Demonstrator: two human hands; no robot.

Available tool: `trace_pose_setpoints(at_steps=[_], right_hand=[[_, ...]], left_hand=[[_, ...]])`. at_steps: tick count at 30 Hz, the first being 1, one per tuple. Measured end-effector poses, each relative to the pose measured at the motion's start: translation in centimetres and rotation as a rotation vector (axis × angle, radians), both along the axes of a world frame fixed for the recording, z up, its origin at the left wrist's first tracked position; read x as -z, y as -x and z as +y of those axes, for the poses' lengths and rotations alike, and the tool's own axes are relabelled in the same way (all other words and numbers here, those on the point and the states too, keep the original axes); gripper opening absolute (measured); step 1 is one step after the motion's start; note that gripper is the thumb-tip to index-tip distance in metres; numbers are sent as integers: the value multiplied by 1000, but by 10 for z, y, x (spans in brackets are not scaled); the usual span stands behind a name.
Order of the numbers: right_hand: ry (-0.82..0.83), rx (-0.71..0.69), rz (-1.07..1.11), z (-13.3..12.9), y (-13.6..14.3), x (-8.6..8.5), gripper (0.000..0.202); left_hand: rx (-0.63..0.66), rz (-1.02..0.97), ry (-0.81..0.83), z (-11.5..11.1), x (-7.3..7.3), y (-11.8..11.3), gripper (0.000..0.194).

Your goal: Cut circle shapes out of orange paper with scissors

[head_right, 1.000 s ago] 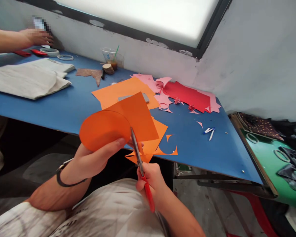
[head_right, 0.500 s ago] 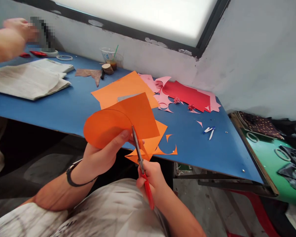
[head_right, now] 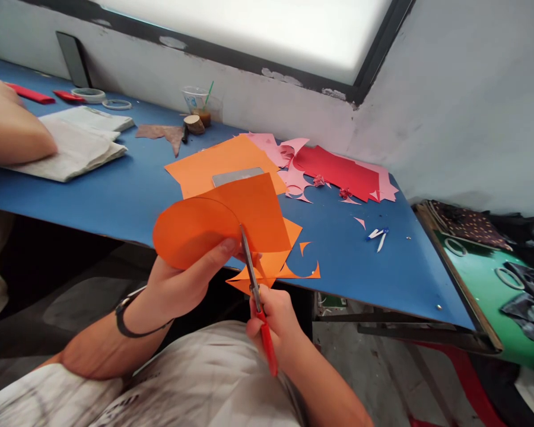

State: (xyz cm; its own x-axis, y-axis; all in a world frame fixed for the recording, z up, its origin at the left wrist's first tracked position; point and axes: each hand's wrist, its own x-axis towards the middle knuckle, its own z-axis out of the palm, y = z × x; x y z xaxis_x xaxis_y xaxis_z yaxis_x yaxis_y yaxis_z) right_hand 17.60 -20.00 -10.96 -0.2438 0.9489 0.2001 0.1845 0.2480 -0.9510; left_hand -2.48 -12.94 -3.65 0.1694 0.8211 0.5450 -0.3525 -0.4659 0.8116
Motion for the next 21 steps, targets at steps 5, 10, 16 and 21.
trace_pose_setpoints(at_steps=[5, 10, 16, 21], right_hand=[[-22, -12, 16, 3, -1, 2, 98], [-16, 0, 9, 0, -2, 0, 95], [77, 17, 93, -7, 3, 3, 99], [163, 16, 151, -11, 5, 9, 100]], left_hand=[[35, -11, -31, -1, -1, 0, 17], [-19, 66, -53, 0, 4, 4, 15], [10, 53, -58, -1, 1, 4, 21], [-6, 47, -87, 0, -4, 1, 18]])
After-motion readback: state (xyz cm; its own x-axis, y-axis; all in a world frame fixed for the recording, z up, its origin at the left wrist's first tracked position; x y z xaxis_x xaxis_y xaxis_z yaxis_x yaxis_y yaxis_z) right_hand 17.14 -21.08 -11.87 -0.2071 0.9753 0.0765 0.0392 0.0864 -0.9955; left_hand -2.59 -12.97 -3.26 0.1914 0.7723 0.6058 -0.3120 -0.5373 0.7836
